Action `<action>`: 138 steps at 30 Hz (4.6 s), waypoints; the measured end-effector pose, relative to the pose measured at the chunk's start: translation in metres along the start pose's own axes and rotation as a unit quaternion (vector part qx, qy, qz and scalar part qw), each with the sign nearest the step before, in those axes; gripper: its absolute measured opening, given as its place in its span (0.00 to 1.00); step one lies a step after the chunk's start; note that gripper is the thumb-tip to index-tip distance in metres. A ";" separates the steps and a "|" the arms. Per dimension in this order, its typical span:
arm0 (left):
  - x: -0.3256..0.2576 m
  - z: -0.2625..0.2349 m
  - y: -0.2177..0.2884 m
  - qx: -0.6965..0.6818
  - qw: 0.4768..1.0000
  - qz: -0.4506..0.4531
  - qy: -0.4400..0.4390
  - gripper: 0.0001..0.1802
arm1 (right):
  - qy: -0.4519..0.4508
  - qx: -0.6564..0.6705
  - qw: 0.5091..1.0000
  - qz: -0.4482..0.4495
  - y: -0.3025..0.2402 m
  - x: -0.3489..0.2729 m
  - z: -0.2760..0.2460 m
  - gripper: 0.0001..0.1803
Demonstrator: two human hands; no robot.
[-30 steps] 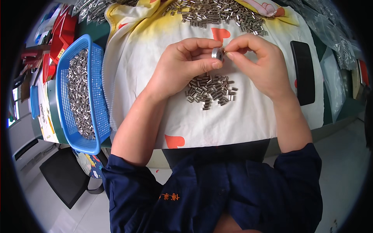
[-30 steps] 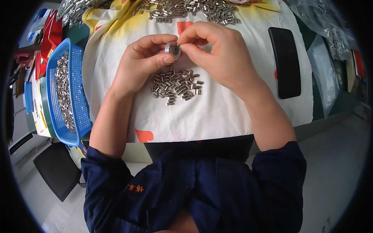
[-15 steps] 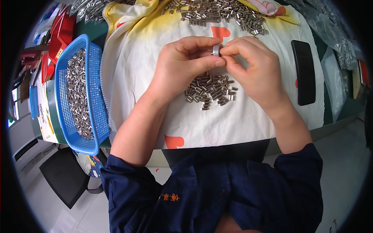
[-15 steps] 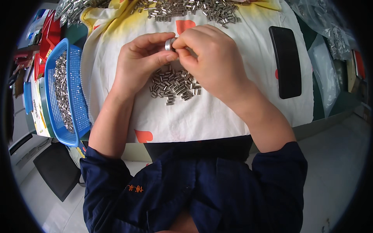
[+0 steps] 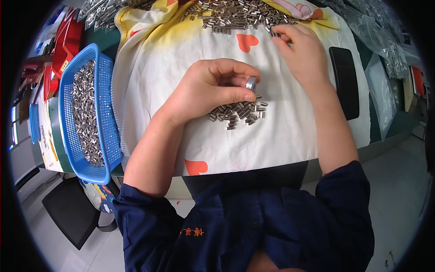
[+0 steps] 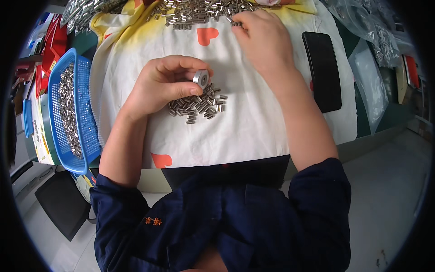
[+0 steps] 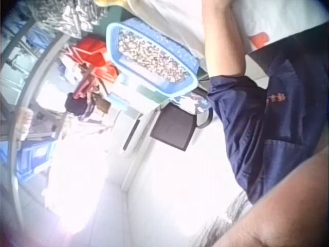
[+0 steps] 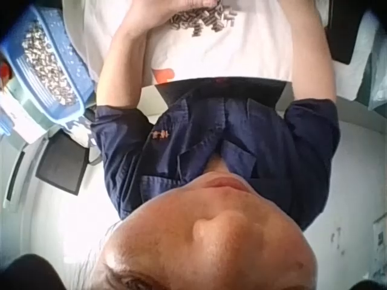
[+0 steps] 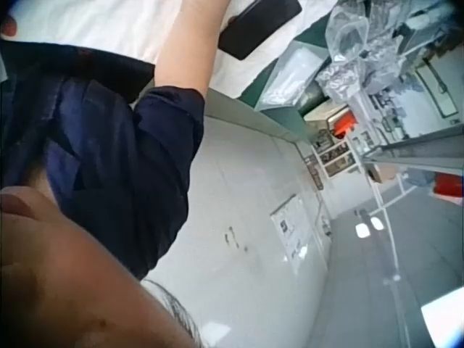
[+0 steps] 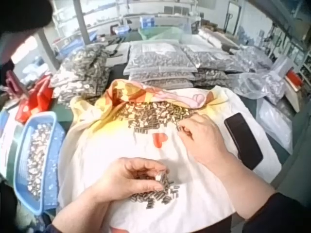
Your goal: Manually inserting small metal pins into a circular metal base at a factory workstation.
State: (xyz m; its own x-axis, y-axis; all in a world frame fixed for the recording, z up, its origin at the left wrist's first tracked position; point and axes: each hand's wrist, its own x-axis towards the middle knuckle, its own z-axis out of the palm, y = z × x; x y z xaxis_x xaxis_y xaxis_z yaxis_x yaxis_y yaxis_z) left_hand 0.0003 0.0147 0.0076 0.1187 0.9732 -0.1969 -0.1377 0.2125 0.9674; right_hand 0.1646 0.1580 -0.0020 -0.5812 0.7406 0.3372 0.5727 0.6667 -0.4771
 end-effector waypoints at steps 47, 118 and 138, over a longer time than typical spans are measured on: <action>0.004 -0.001 -0.006 -0.079 0.987 0.090 0.110 0.19 | -0.092 0.422 0.902 0.017 -0.046 -0.022 -0.002 0.05; -0.003 -0.004 0.000 -0.053 0.997 0.033 0.042 0.20 | -0.169 0.382 0.908 0.004 -0.025 -0.011 -0.013 0.11; 0.003 -0.004 -0.008 -0.117 0.985 0.082 0.099 0.19 | -0.090 0.348 0.932 -0.043 -0.040 -0.019 -0.010 0.05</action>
State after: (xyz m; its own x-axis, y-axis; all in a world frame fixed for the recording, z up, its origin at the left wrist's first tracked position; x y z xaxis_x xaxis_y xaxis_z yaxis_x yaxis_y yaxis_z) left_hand -0.0020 0.0165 -0.0017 -0.1156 0.9891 -0.0917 -0.3653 0.0435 0.9299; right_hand 0.1582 0.1182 0.0187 -0.7309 0.6191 0.2874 0.0424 0.4615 -0.8861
